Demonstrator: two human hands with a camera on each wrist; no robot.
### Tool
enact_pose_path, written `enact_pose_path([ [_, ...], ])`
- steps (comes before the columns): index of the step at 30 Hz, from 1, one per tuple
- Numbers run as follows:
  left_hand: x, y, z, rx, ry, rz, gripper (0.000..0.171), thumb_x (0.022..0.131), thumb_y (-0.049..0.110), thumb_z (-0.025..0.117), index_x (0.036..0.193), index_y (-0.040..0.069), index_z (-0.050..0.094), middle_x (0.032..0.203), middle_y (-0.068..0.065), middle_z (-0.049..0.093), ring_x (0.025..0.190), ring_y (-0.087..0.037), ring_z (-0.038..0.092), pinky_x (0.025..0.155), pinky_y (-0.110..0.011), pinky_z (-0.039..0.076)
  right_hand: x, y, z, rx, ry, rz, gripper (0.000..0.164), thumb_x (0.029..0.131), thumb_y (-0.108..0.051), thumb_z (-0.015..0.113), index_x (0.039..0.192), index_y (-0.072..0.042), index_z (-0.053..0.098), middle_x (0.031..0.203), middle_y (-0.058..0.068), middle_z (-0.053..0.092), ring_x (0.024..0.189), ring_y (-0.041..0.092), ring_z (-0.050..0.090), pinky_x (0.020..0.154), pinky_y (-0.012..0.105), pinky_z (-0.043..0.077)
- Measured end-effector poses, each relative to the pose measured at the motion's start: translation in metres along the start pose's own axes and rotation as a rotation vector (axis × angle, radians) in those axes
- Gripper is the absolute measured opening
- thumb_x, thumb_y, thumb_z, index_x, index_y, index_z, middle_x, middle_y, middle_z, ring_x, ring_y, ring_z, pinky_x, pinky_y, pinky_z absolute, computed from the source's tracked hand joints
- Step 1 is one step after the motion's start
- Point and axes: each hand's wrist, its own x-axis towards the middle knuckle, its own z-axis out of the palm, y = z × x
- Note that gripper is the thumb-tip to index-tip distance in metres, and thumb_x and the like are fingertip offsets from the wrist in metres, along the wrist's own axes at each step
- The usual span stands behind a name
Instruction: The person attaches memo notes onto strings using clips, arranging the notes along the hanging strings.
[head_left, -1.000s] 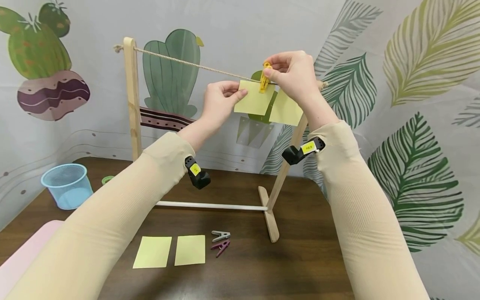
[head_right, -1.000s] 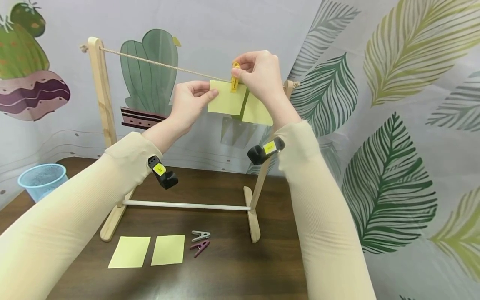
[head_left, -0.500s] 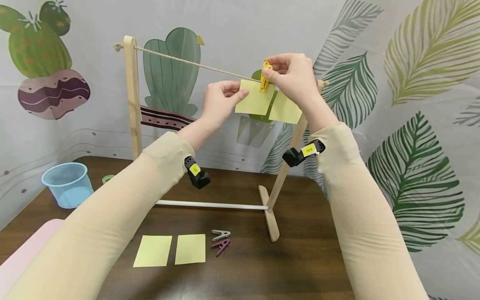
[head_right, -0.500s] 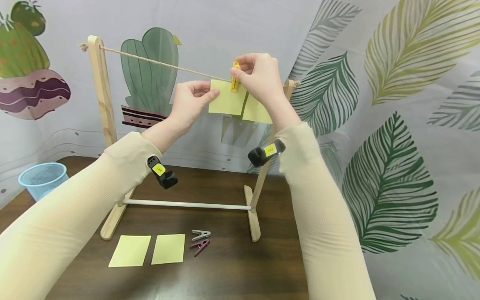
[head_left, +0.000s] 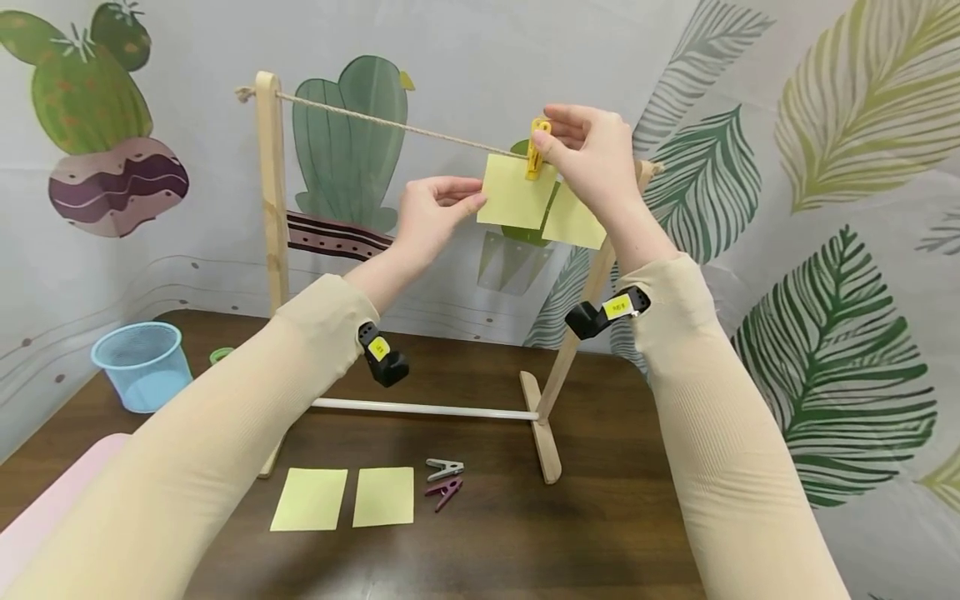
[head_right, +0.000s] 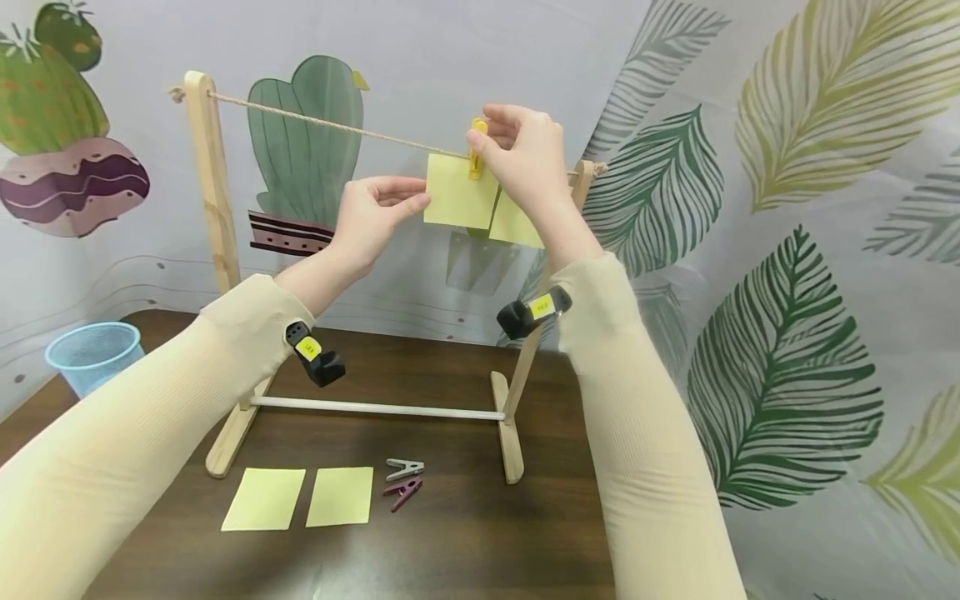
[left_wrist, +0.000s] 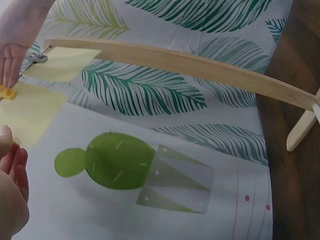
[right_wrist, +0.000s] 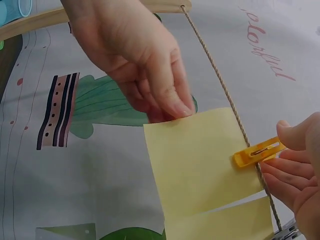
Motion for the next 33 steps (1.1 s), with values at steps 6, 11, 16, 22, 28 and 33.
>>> enact_pose_path([
  [6, -0.007, -0.007, -0.020, 0.024, 0.022, -0.013, 0.030, 0.089, 0.020, 0.073, 0.115, 0.005, 0.072, 0.114, -0.011, 0.072, 0.100, -0.014, 0.068, 0.086, -0.025, 0.052, -0.001, 0.000, 0.001, 0.084, 0.128, -0.058, 0.038, 0.094, -0.021, 0.065, 0.129, -0.007, 0.063, 0.126, 0.010, 0.067, 0.113, 0.014, 0.065, 0.098, 0.022, 0.048],
  [11, -0.018, -0.009, -0.035, 0.038, 0.033, -0.028, 0.026, 0.089, 0.021, 0.073, 0.109, 0.004, 0.074, 0.105, -0.009, 0.074, 0.087, -0.008, 0.068, 0.080, -0.024, 0.051, -0.005, 0.007, 0.008, 0.229, 0.282, -0.105, 0.019, 0.094, -0.013, 0.065, 0.110, -0.006, 0.069, 0.104, 0.003, 0.071, 0.095, 0.008, 0.067, 0.087, 0.019, 0.050],
  [16, -0.032, -0.014, -0.047, 0.022, 0.025, -0.044, 0.025, 0.089, 0.022, 0.073, 0.106, 0.004, 0.074, 0.099, -0.005, 0.074, 0.086, -0.010, 0.068, 0.079, -0.023, 0.051, -0.017, 0.012, 0.021, 0.299, 0.427, -0.159, 0.003, 0.093, -0.009, 0.065, 0.090, -0.009, 0.068, 0.080, -0.010, 0.065, 0.076, 0.006, 0.064, 0.070, 0.018, 0.049],
  [22, -0.048, -0.026, -0.057, 0.008, 0.022, -0.026, 0.025, 0.088, 0.020, 0.075, 0.104, 0.002, 0.074, 0.090, 0.004, 0.074, 0.081, -0.004, 0.067, 0.071, -0.019, 0.051, -0.038, 0.022, 0.041, 0.340, 0.484, -0.284, 0.004, 0.091, -0.001, 0.066, 0.087, -0.001, 0.066, 0.077, -0.011, 0.064, 0.069, 0.004, 0.062, 0.068, 0.020, 0.052],
  [28, -0.063, -0.040, -0.064, -0.005, 0.027, -0.010, 0.026, 0.089, 0.017, 0.074, 0.106, -0.002, 0.073, 0.082, 0.018, 0.069, 0.077, 0.000, 0.066, 0.073, -0.018, 0.050, -0.061, 0.038, 0.057, 0.380, 0.454, -0.297, 0.004, 0.090, 0.001, 0.065, 0.087, 0.003, 0.066, 0.079, -0.009, 0.067, 0.069, -0.002, 0.062, 0.068, 0.019, 0.053],
  [33, -0.078, -0.055, -0.068, -0.025, 0.029, -0.028, 0.030, 0.089, 0.019, 0.073, 0.107, -0.004, 0.071, 0.084, 0.019, 0.069, 0.080, 0.000, 0.066, 0.076, -0.017, 0.050, -0.076, 0.054, 0.069, 0.412, 0.426, -0.278, 0.009, 0.090, 0.002, 0.064, 0.090, 0.011, 0.065, 0.076, -0.018, 0.064, 0.069, -0.003, 0.062, 0.067, 0.017, 0.052],
])
